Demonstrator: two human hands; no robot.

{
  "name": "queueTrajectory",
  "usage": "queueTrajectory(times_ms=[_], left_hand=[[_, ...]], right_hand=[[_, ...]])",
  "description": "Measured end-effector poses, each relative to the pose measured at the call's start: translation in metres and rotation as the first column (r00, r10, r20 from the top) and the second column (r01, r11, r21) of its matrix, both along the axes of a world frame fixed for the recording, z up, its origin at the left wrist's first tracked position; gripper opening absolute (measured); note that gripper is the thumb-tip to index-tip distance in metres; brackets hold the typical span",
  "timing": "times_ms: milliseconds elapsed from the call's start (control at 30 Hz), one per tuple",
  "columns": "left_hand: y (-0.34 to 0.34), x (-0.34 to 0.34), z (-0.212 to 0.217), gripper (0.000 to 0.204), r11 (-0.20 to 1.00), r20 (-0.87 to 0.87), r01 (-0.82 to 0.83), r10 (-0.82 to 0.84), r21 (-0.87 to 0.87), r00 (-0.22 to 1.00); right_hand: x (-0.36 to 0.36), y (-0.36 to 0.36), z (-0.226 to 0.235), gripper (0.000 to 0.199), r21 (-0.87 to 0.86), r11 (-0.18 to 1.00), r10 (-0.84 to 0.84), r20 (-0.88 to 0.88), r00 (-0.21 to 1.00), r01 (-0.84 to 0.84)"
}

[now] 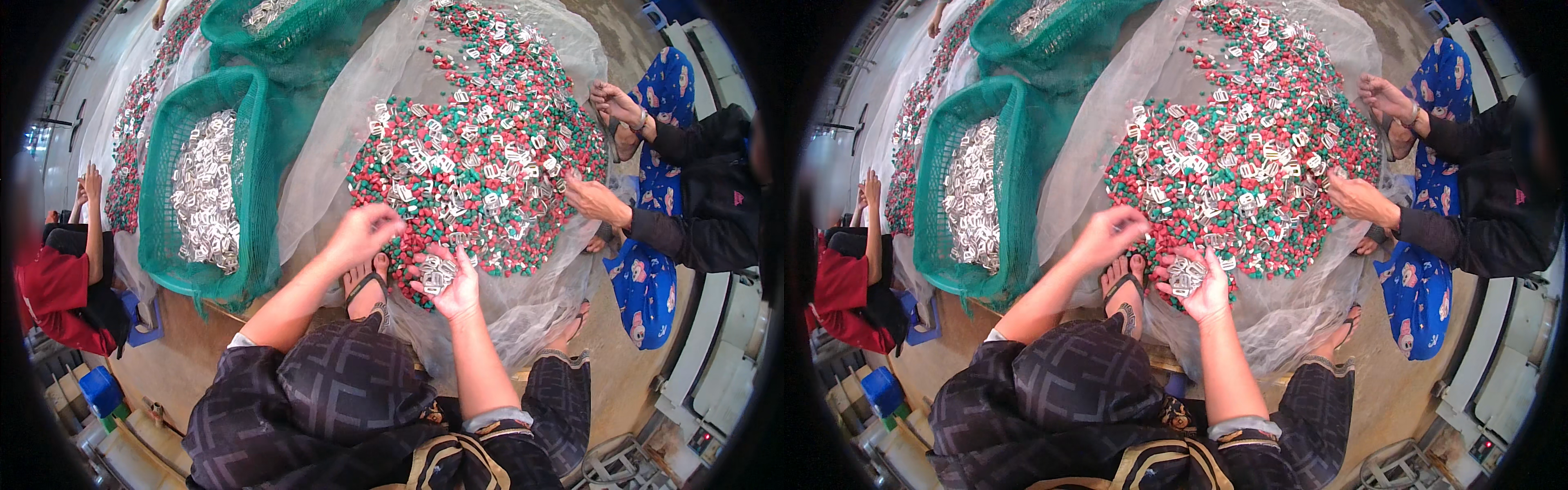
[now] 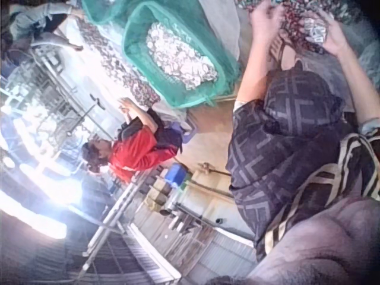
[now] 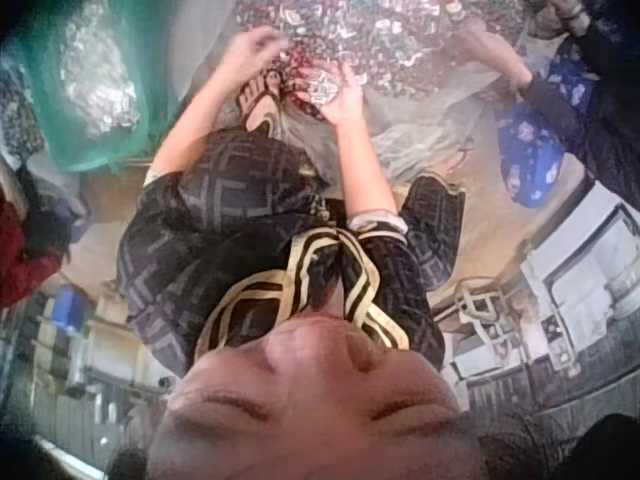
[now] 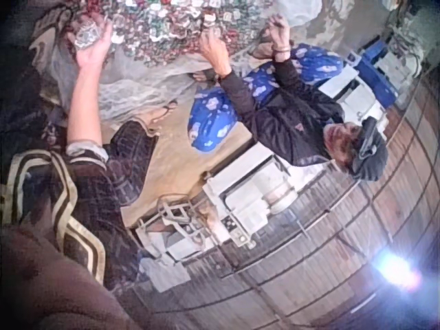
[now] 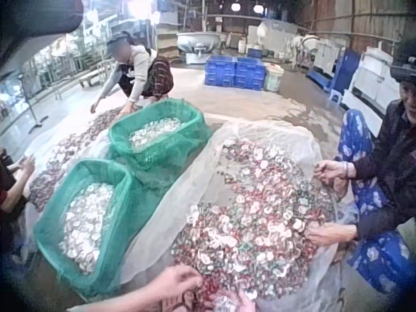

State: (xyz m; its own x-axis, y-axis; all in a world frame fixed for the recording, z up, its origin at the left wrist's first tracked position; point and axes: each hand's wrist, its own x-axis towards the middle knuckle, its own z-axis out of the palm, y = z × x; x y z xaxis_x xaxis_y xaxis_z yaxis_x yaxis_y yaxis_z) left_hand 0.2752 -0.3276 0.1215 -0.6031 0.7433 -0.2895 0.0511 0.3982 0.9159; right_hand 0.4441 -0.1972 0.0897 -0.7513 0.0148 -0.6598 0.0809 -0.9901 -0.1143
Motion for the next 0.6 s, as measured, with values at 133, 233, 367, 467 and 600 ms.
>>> queueTrajectory(times_ms=[133, 233, 367, 467, 600], left_hand=[[-0.039, -0.058, 0.016, 0.034, 0.942, 0.047, -0.329, 0.326, 0.069, 0.944], [-0.079, -0.102, 0.039, 0.042, 0.820, -0.095, -0.564, 0.572, 0.098, 0.815], [-0.110, -0.131, 0.045, 0.048, 0.600, -0.946, -0.796, 0.298, 0.079, 0.131], [-0.114, -0.134, 0.046, 0.043, 0.544, -0.668, -0.826, 0.561, -0.146, 0.488], [-0.161, -0.145, 0.016, 0.031, 0.431, -0.678, -0.895, 0.692, 0.113, 0.248]], right_hand=[[0.007, 0.004, -0.018, 0.038, -0.070, 0.996, -0.044, 0.035, 0.998, 0.046], [0.006, 0.008, -0.017, 0.031, -0.052, 0.998, -0.033, 0.106, 0.994, 0.038], [0.004, 0.009, -0.016, 0.026, 0.069, 0.998, -0.005, 0.207, 0.978, -0.009], [-0.005, 0.006, 0.000, 0.024, 0.135, 0.990, 0.020, 0.219, 0.976, -0.050], [-0.006, 0.007, 0.007, 0.023, 0.188, 0.980, 0.025, 0.231, 0.973, -0.070]])
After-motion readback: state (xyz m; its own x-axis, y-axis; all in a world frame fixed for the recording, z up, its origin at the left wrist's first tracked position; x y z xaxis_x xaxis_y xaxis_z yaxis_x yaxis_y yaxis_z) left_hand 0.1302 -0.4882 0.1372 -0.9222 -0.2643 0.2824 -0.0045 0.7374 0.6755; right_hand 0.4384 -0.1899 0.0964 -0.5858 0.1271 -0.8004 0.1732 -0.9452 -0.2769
